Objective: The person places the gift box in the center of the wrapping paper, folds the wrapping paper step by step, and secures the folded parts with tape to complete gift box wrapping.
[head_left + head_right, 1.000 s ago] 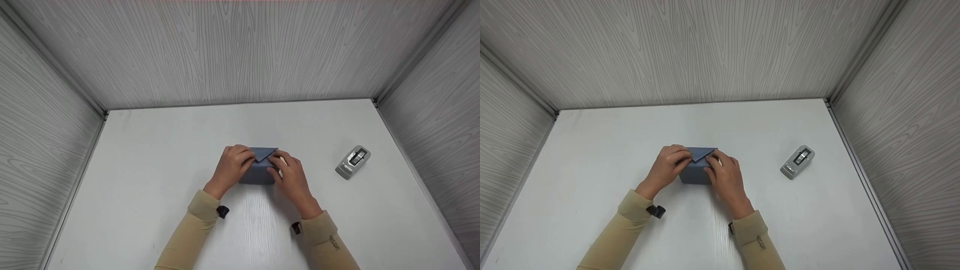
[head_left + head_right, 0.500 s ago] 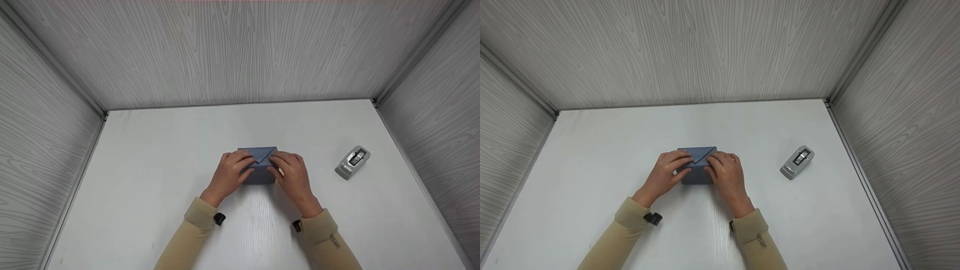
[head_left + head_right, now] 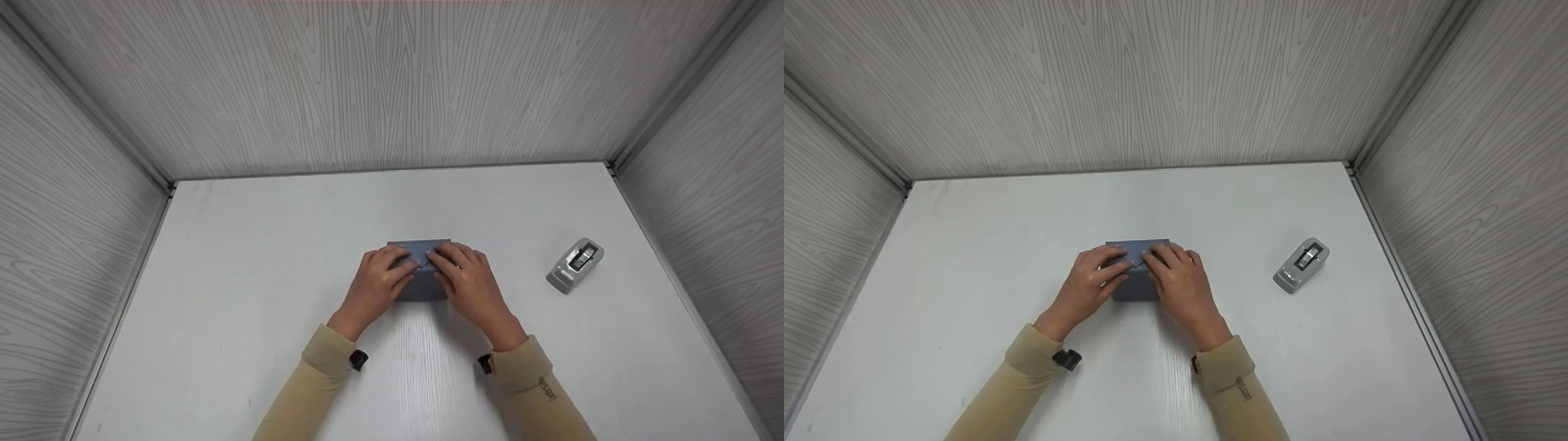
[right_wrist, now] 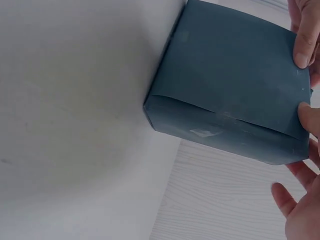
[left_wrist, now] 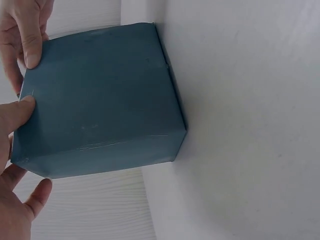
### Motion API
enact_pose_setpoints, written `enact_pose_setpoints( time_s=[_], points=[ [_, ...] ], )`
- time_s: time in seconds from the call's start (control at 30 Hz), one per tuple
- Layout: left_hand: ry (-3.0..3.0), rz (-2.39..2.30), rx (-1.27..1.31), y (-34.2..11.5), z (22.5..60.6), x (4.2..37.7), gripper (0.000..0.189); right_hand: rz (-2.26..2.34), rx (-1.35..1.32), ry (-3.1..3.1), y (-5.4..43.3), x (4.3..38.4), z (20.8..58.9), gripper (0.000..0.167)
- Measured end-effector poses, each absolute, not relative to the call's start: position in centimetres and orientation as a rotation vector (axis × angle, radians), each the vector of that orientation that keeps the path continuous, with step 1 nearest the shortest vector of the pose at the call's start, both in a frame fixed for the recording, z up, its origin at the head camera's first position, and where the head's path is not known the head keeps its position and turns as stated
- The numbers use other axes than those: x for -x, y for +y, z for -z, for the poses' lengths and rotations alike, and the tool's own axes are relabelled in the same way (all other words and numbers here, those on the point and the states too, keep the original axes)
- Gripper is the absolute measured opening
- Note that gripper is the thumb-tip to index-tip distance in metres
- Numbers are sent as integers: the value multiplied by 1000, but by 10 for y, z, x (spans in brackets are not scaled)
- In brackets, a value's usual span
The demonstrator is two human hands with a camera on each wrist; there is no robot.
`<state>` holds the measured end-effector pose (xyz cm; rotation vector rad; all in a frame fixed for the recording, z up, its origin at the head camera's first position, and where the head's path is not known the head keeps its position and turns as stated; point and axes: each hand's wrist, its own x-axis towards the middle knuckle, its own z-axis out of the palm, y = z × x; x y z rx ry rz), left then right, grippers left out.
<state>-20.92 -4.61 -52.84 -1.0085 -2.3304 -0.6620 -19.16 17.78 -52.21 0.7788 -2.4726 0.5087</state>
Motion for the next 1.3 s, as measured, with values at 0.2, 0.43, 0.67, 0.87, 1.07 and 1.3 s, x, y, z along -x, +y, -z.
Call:
enact_pose_setpoints(
  time_s=[0.2, 0.43, 0.67, 0.87, 1.07, 1.3],
  points=[
    [-2335, 643, 1002, -48, 530, 208, 24, -526, -859, -2454, 181, 193, 523, 37],
    [-2336, 610, 1007, -52, 534, 207, 34, -573, -932, -2360, 183, 195, 524, 35],
    [-2334, 561, 1012, -54, 533, 208, 32, -552, -933, -2337, 184, 196, 523, 34],
    [-2322, 538, 998, -51, 532, 213, 30, -552, -922, -2325, 184, 201, 521, 31],
    [-2331, 537, 965, -48, 532, 219, 31, -541, -899, -2335, 185, 208, 521, 27],
    [-2339, 560, 938, -48, 534, 220, 33, -564, -894, -2313, 184, 211, 525, 28]
  ],
)
